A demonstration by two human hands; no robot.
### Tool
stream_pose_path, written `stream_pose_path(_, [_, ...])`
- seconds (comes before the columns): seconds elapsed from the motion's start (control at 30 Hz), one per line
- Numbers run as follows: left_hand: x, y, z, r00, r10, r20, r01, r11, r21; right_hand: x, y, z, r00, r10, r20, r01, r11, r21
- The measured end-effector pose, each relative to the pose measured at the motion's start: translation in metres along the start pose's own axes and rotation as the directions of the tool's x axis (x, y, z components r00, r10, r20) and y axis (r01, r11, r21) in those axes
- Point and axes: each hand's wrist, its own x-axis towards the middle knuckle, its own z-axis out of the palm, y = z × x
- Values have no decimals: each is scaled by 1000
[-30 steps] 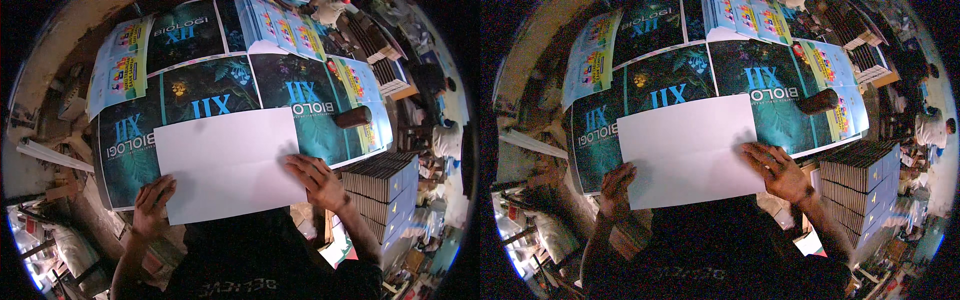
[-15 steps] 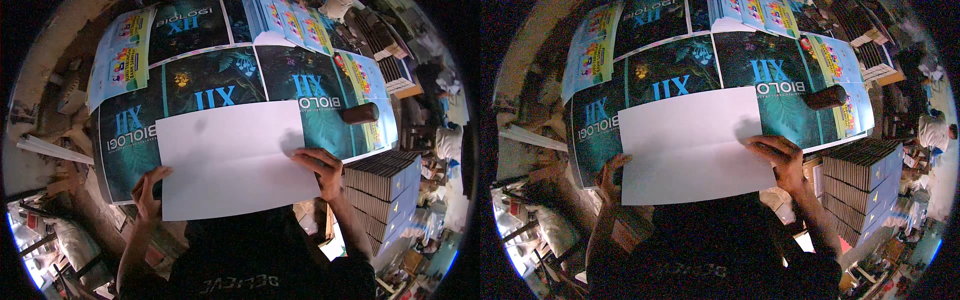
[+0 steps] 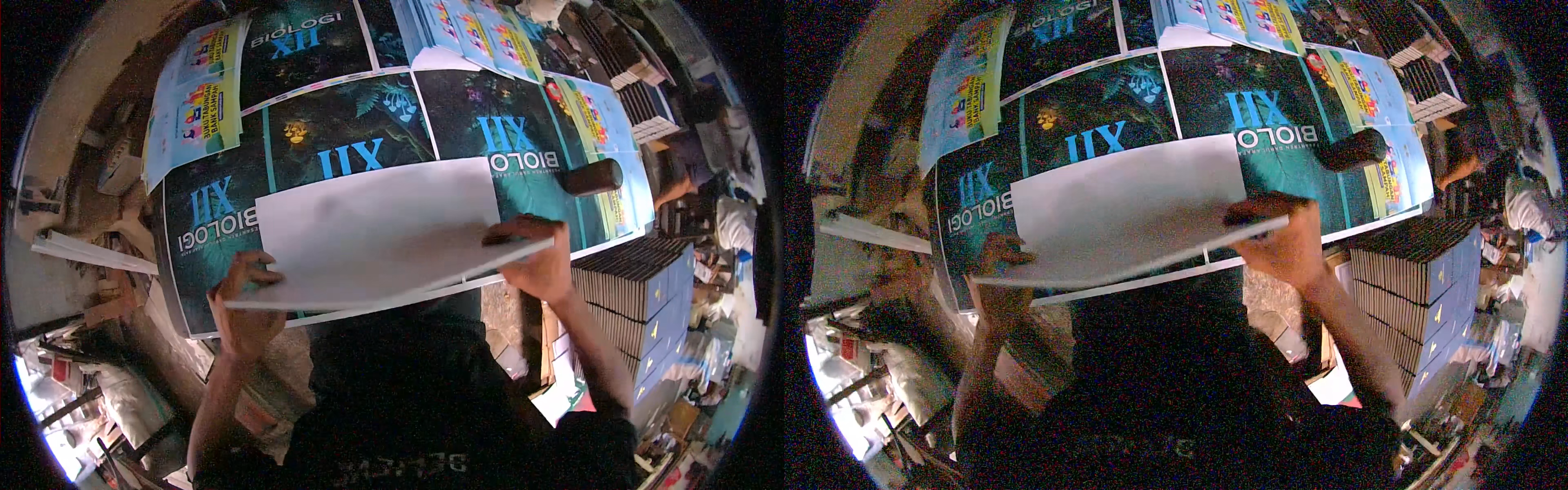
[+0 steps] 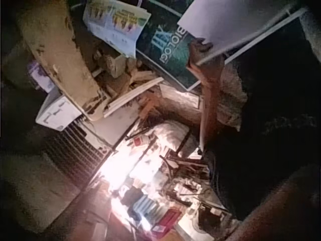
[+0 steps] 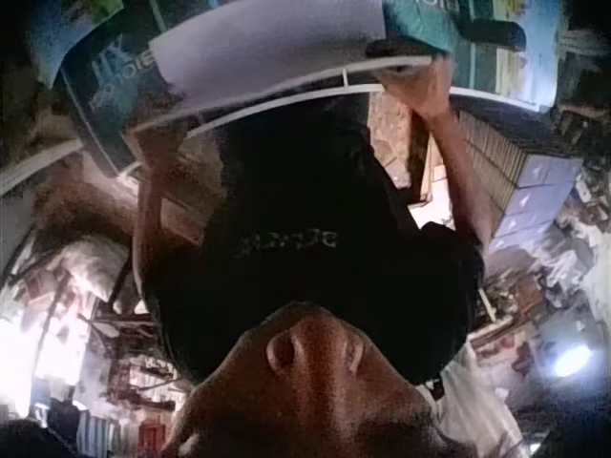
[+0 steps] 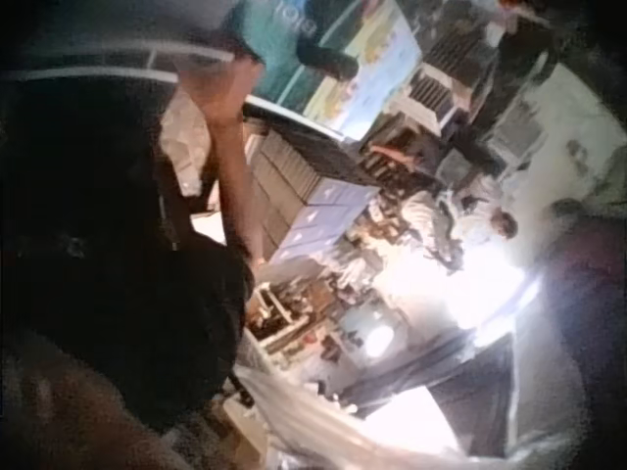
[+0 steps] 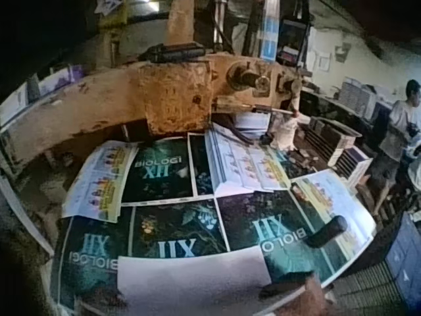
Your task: The person folds paper sheets in half and creases the edges using a cylindrical wooden tool.
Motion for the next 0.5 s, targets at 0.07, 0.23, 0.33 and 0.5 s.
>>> stream_pose_path(0.07, [15, 13, -10, 1000, -17, 17, 17, 1000, 4, 7, 1, -2, 987, 143, 69, -126, 970, -207])
stream_pose_path(0.23, [43, 5, -16, 994, -8, 108, -1, 996, 85, 37, -4, -3, 971, 232, 50, -218, 957, -193])
stream_pose_path(0.33, [59, 15, -15, 945, -251, 213, 255, 967, 8, 50, -8, 0, 949, 313, 49, -289, 919, -268])
stream_pose_path(0.5, [63, 9, -10, 936, -275, 218, 280, 960, 12, 63, -8, 5, 941, 312, 129, -268, 923, -278])
